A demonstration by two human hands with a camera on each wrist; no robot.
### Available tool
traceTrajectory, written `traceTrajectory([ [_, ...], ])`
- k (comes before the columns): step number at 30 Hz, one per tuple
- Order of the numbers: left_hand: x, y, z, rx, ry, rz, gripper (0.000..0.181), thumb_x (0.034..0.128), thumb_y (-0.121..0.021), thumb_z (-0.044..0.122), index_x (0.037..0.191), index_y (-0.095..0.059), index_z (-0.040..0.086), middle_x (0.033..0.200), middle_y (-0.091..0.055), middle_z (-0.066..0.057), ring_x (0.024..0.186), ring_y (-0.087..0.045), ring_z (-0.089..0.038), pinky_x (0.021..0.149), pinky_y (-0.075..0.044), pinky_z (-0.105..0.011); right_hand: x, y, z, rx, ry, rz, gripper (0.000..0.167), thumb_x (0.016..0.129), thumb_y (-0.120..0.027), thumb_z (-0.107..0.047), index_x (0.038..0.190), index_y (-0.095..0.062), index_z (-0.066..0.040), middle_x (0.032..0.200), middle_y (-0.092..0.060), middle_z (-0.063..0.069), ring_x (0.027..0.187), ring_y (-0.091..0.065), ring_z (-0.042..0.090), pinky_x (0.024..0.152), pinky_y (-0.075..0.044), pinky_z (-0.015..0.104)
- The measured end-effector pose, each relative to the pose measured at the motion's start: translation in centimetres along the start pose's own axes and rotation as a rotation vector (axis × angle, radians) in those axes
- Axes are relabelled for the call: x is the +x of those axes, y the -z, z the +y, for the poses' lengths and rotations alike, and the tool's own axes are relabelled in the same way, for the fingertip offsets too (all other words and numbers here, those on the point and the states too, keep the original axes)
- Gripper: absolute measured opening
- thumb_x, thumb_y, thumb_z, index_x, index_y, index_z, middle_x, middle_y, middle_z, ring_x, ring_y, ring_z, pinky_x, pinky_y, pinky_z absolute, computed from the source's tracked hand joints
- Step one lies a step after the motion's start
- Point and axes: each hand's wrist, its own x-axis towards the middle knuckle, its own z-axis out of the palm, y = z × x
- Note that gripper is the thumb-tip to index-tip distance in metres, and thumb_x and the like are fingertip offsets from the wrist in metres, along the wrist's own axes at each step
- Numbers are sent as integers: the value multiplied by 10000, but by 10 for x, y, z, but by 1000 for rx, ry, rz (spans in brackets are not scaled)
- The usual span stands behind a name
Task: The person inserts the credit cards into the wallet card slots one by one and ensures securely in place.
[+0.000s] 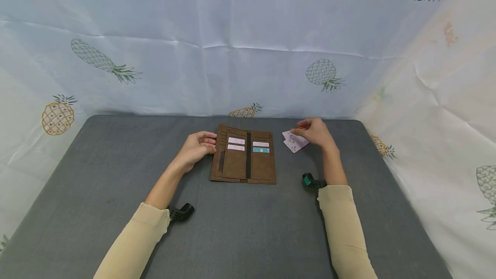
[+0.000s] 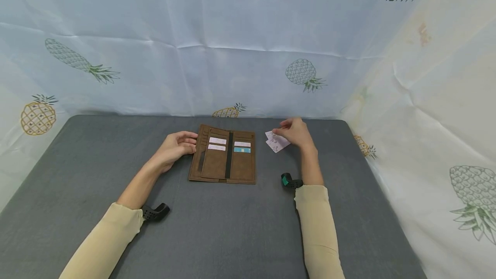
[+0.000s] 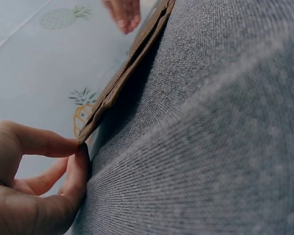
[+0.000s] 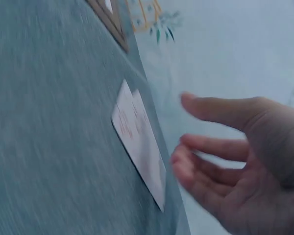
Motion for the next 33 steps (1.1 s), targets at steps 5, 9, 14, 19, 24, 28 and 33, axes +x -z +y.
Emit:
traceTrajectory([
  [5, 0, 0, -1, 6, -1, -1, 529, 999, -639, -60, 1519, -543, -46, 1311, -628, -244, 1086, -684, -199, 895, -608, -258, -8, 9, 5, -119, -137, -48, 625, 956, -822, -428, 1312, -706, 73, 1329, -702, 279, 1126, -647, 367, 985, -585, 517],
  [9, 0, 1, -2, 7, 3, 1, 529, 1003, -638, -56, 1523, -539, -46, 1328, -623, -253, 1105, -686, -228, 919, -609, -285, -9, 8, 5, -166, -185, -105, 766, 897, -876, -466, 1372, -641, 87, 1375, -652, 275, 1139, -605, 358, 1021, -564, 537],
  [14, 0, 0, -2, 6, 10, 7, 532, 1003, -640, -56, 1526, -540, -38, 1332, -622, -252, 1122, -687, -255, 925, -609, -293, -5, -1, 5, -196, -148, -133, 907, 854, -920, -416, 1451, -512, 132, 1401, -563, 310, 1145, -568, 368, 1054, -536, 549],
  [19, 0, -1, -1, -1, 3, 5, 531, 997, -640, -63, 1519, -544, -43, 1313, -629, -240, 1098, -689, -221, 901, -610, -260, -2, -4, 11, -147, -135, -78, 908, 878, -911, -386, 1506, -488, 115, 1480, -521, 321, 1240, -561, 404, 1134, -505, 590],
  [24, 1, 0, -1, 2, -7, 5, 528, 988, -641, -65, 1508, -548, -53, 1265, -643, -205, 1051, -689, -165, 865, -610, -228, 0, -5, 22, -52, -109, -19, 845, 894, -906, -324, 1517, -502, 82, 1501, -503, 318, 1280, -538, 430, 1146, -486, 603],
  [28, 1, -1, -1, 0, -5, 9, 521, 989, -643, -68, 1502, -554, -50, 1277, -643, -218, 1058, -691, -179, 880, -613, -240, 1, -4, 30, 19, -66, 10, 813, 896, -911, -255, 1506, -479, 63, 1460, -510, 318, 1244, -536, 420, 1067, -503, 548],
  [33, 1, -2, -1, 0, 2, 9, 524, 999, -644, -65, 1514, -549, -45, 1322, -631, -250, 1091, -692, -210, 916, -617, -273, 2, -3, 41, 91, 39, 62, 778, 890, -914, -138, 1494, -459, 45, 1229, -632, 296, 942, -601, 266, 803, -504, 318],
])
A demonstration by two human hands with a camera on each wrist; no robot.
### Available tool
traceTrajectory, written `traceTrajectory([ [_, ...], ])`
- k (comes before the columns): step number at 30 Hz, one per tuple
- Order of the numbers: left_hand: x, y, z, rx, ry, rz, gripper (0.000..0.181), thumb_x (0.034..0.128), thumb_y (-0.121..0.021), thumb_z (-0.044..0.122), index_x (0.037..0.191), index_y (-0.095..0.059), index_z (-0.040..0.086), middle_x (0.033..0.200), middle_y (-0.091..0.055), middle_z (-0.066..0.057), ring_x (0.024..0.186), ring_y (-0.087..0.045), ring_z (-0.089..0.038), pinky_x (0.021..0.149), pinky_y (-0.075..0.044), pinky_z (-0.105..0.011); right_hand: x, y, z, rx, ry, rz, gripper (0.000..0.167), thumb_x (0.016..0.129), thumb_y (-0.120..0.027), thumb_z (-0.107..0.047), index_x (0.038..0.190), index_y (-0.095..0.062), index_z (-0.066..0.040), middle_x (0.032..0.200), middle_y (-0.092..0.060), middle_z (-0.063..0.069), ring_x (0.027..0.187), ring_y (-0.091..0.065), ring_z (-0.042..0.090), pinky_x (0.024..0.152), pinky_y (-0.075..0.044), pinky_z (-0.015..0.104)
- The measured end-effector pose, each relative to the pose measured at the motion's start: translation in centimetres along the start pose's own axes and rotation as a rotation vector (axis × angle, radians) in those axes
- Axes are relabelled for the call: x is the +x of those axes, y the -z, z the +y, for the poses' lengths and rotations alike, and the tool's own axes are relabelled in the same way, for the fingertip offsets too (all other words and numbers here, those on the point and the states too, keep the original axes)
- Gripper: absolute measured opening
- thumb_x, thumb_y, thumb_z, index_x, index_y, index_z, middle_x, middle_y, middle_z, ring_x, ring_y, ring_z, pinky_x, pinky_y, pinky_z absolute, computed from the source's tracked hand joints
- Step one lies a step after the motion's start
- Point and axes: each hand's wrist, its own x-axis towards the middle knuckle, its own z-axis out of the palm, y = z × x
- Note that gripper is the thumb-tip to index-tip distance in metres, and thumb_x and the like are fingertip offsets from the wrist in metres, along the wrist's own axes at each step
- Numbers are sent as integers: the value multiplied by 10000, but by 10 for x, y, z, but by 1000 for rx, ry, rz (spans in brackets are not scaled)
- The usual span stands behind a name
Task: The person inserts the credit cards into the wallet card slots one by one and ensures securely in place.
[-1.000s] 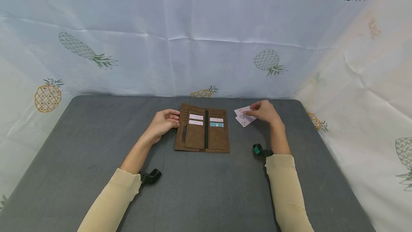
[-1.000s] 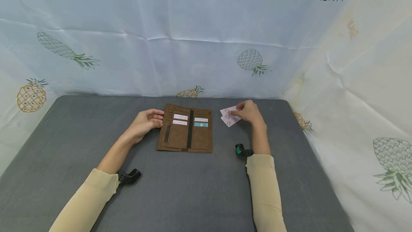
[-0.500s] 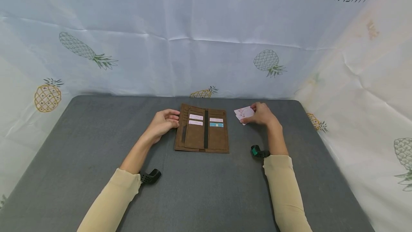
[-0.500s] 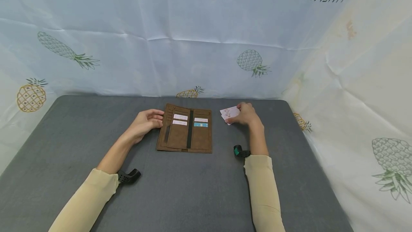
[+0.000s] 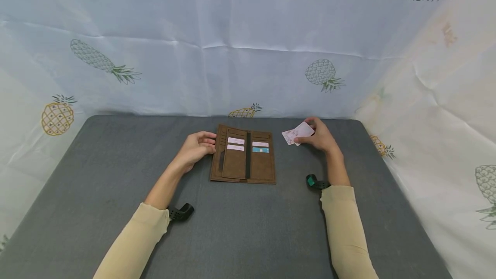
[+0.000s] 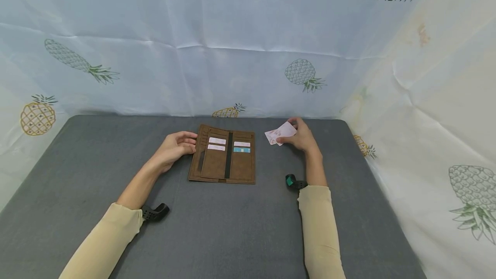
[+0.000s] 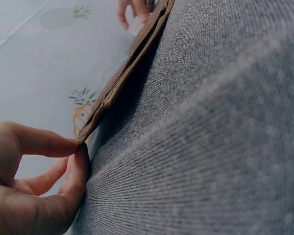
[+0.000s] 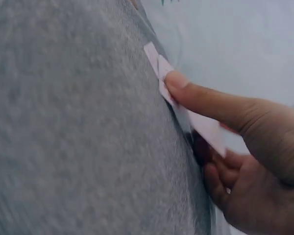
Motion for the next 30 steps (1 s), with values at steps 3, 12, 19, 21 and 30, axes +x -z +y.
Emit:
traceTrajectory([
  [3, 1, 0, 0, 1, 0, -1, 527, 1001, -644, -65, 1519, -547, -42, 1332, -629, -255, 1090, -690, -204, 920, -617, -270, 0, 1, 6, 57, 71, 11, 755, 895, -896, -70, 1502, -461, 42, 1060, -686, 269, 766, -598, 129, 668, -484, 221],
  [12, 0, 1, 1, -4, -6, 2, 525, 997, -641, -70, 1514, -548, -50, 1326, -629, -254, 1063, -691, -181, 905, -617, -257, 4, -1, 3, 338, 146, -59, 623, 979, -759, 42, 1549, -510, 6, 1249, -663, 274, 857, -700, 29, 743, -615, 182],
  [19, 0, 1, -2, 3, 3, -2, 527, 994, -647, -68, 1512, -551, -44, 1311, -635, -238, 1072, -695, -187, 900, -620, -251, 12, -11, -14, 318, 216, -72, 601, 1008, -743, -8, 1568, -529, -45, 751, -612, -18, 635, -556, 46, 576, -508, 233],
  [21, 0, 1, -2, 3, 6, 0, 521, 993, -648, -69, 1506, -558, -40, 1300, -638, -231, 1061, -695, -179, 893, -621, -247, 15, -14, -21, 325, 237, -84, 578, 1023, -722, -13, 1568, -535, -54, 677, -581, -9, 585, -507, 94, 536, -453, 279],
  [30, 2, 1, -3, 3, -1, -4, 534, 996, -643, -62, 1520, -544, -46, 1343, -624, -260, 1099, -701, -226, 919, -615, -265, 33, -40, -56, 248, 350, -201, 484, 1073, -633, -6, 1549, -557, -49, 608, -384, -5, 522, -306, 86, 543, -345, 260],
])
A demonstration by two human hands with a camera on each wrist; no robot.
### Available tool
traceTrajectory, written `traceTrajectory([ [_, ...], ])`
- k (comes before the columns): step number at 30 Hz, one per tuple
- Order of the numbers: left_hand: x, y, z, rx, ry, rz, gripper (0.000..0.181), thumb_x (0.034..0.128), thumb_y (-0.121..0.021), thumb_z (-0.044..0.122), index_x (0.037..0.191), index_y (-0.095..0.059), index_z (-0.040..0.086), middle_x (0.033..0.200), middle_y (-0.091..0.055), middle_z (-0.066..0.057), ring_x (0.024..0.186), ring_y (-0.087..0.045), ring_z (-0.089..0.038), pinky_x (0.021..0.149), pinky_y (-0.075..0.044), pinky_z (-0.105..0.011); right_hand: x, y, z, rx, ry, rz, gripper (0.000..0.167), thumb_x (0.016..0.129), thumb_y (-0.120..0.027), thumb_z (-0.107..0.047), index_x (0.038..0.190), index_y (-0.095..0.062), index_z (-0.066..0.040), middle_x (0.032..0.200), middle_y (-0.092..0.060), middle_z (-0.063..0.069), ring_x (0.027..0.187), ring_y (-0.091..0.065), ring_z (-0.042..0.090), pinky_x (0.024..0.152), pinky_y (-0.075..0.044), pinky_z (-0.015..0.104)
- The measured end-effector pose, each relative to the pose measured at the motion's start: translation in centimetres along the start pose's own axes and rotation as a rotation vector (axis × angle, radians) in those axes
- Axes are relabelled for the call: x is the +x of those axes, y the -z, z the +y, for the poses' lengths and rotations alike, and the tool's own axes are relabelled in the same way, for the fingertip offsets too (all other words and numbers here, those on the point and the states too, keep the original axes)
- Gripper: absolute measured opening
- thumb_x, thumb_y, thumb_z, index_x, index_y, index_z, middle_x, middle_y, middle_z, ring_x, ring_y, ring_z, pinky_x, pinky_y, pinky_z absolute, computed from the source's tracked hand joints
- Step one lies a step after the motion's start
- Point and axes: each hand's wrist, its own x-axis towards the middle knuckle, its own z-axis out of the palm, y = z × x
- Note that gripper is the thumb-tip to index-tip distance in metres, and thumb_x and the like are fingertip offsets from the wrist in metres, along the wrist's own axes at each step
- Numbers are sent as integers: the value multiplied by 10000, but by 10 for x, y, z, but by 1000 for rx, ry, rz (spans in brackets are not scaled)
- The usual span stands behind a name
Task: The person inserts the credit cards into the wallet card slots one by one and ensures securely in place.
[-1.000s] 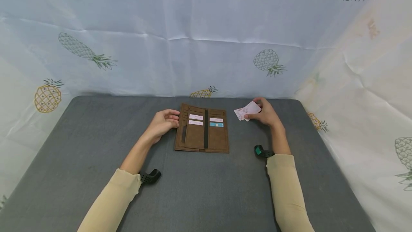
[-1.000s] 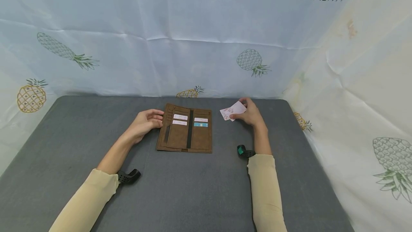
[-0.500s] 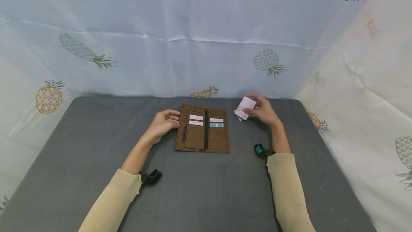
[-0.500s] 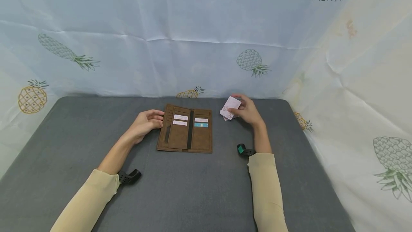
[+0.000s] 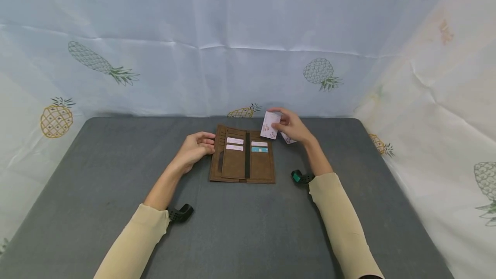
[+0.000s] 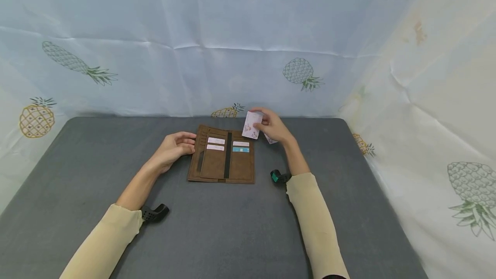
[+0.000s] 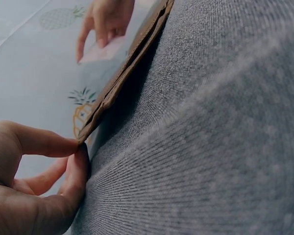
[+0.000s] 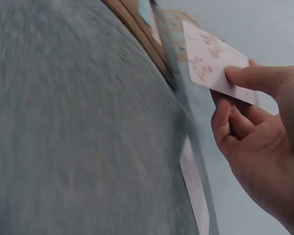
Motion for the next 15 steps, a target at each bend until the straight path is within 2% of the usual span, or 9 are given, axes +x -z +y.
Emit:
traceTrajectory([
  [6, 1, 1, 1, 1, 4, 0, 538, 997, -644, -63, 1524, -543, -41, 1356, -618, -267, 1117, -698, -249, 933, -617, -278, 18, -15, -8, -79, -1, -101, 469, 1083, -618, -5, 1547, -550, -23, 737, -511, 98, 597, -389, 124, 593, -392, 274],
  [15, 1, 1, -1, -8, -5, 2, 531, 994, -635, -71, 1517, -544, -47, 1351, -614, -262, 1051, -694, -178, 909, -613, -255, 27, -28, -16, -154, 14, -142, 471, 1083, -593, 19, 1551, -551, -14, 717, -419, 36, 592, -308, 132, 608, -336, 270],
])
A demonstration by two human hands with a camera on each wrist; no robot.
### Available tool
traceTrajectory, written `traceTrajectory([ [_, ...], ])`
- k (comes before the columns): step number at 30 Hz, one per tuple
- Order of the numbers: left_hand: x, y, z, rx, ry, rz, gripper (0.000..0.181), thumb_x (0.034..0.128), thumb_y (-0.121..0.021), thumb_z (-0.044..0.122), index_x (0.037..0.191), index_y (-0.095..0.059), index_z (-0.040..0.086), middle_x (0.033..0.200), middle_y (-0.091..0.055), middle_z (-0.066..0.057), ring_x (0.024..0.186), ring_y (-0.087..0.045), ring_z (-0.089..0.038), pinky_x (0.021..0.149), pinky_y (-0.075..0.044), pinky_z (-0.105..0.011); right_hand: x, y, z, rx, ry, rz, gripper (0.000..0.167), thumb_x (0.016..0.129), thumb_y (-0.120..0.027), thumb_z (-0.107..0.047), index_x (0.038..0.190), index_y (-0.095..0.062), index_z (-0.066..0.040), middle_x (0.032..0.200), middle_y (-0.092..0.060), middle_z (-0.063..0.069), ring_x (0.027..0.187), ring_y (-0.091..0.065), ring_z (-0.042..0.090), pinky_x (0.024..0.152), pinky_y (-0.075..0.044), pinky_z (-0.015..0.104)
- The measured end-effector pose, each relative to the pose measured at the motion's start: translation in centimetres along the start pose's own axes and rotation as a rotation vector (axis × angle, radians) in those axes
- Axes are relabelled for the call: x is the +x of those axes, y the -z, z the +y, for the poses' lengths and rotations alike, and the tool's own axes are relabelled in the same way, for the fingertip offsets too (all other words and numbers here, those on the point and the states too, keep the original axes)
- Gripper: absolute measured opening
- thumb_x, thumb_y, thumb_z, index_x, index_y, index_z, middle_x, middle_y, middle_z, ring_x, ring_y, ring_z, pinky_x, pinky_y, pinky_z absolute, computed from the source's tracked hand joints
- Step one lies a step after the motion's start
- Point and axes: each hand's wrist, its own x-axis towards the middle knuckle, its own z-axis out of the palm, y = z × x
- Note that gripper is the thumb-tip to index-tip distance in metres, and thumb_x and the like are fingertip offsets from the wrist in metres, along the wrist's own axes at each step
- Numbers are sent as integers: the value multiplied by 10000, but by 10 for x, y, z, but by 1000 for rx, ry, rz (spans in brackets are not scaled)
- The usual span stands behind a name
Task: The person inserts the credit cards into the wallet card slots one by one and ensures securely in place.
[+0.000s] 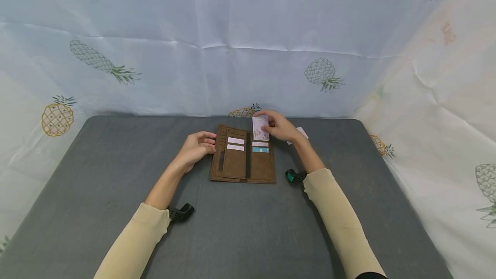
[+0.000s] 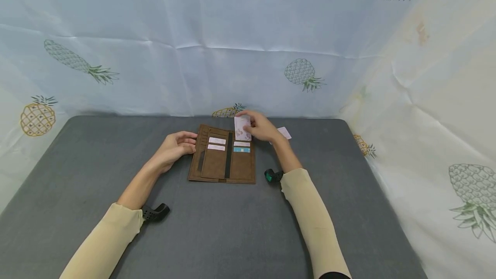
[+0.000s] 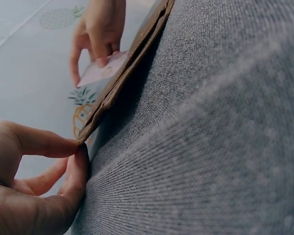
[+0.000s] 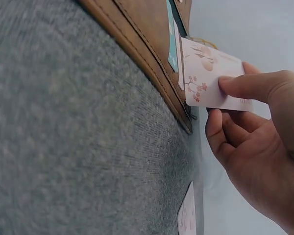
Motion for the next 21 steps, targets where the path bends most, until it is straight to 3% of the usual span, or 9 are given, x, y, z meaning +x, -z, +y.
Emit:
traceTrajectory([
  [6, 0, -1, 0, 4, -1, 8, 531, 990, -642, -70, 1513, -551, -47, 1347, -622, -260, 1024, -694, -147, 892, -613, -241, 0, -2, 2, 3, -5, 22, 464, 1068, -627, 15, 1526, -578, -39, 633, -380, -18, 555, -301, 86, 597, -345, 253],
  [10, 0, -1, 1, 2, 5, 10, 533, 988, -640, -75, 1512, -554, -45, 1340, -627, -256, 1003, -690, -125, 885, -610, -234, -2, -5, 4, 87, -69, 28, 482, 1067, -627, 23, 1535, -513, 17, 790, -614, 74, 659, -549, 70, 666, -467, 230],
  [13, -1, -2, 2, 3, 5, 9, 530, 989, -638, -75, 1512, -554, -45, 1341, -626, -256, 1003, -689, -127, 889, -611, -240, -5, -8, 5, 103, -131, 35, 502, 1083, -623, -13, 1547, -440, 42, 1058, -738, 214, 906, -745, 208, 773, -542, 254],
  [16, 0, -1, 2, 7, 1, 7, 530, 991, -638, -70, 1513, -552, -47, 1352, -623, -264, 1028, -695, -156, 903, -612, -254, -7, -9, 6, 77, -162, 37, 510, 1099, -619, -60, 1553, -409, 41, 1178, -740, 295, 1080, -765, 361, 834, -561, 295],
  [21, 0, -1, 2, 9, 0, 8, 531, 989, -648, -67, 1511, -555, -45, 1349, -627, -262, 1034, -699, -158, 907, -613, -257, -8, -10, 6, 42, -174, 42, 500, 1100, -633, -94, 1542, -431, 23, 1212, -725, 292, 1138, -739, 432, 866, -573, 349],
])
